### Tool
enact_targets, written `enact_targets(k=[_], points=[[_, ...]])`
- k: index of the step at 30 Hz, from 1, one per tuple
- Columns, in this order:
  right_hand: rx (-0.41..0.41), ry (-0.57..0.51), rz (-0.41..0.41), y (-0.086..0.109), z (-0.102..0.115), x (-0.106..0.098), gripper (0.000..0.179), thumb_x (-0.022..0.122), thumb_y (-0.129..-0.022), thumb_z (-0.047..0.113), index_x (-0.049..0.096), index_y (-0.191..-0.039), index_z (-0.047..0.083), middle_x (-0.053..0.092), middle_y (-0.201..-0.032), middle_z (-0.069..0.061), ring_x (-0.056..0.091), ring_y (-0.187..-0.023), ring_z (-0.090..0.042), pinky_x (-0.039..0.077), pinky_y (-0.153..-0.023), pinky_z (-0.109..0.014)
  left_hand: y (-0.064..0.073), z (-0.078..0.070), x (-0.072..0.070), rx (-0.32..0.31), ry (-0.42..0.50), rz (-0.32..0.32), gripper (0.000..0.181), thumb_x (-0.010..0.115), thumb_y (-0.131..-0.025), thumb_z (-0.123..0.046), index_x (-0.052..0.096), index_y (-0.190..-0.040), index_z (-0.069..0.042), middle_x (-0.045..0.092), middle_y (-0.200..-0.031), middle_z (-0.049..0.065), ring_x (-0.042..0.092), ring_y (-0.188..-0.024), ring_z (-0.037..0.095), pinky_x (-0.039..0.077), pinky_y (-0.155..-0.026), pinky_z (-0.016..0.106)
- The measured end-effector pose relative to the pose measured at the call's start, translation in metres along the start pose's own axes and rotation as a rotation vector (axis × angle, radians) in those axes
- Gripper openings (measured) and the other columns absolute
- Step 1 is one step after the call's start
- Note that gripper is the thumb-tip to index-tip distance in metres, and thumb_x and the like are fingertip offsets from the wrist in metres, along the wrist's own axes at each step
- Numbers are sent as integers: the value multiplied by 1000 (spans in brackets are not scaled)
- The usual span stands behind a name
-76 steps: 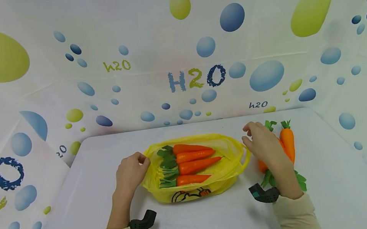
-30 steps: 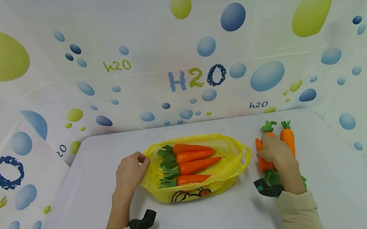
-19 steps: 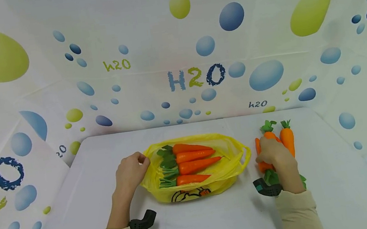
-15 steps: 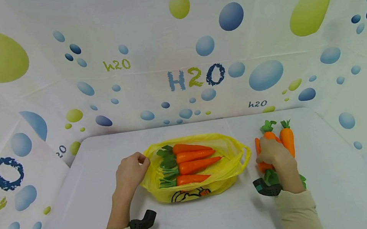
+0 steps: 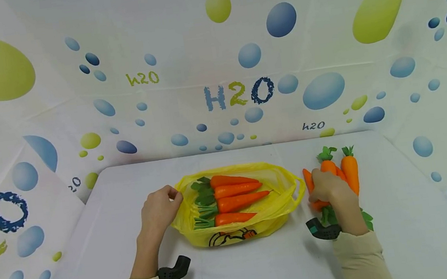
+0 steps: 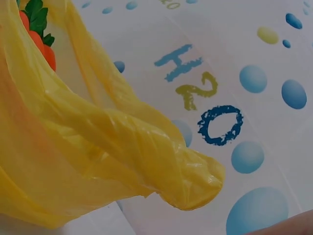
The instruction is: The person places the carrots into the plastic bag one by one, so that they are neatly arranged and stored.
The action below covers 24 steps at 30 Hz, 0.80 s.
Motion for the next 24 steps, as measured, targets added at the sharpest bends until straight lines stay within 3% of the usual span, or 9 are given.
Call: enact_targets(k=[16,24], points=[[20,-29,2,-7,2,5,61,78,-85,22,45,-128,-7,58,-95,-16,55,-83,-29,53,-77,-40,-1,1,0,-11,5,3,27,57,-94,-26,69,-99,-3,73,-95,14,58,-69,21,49,-59,32],[12,-56,-7,-8,2,4,56,74,-86,19,45,-126,-7,57,-92,-16,56,-80,-28,51,-72,-35,-1,1,0,-4,6,1,27,57,-94,-26,70,-100,-3,74,-96,14,59,-68,21,48,-59,32]])
Point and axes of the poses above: each hand's wrist, its own y-axis away from the middle knuckle, its own x-axis out of the palm, z = x × y, the point moved 1 cm from there along -y, towards the middle knuckle
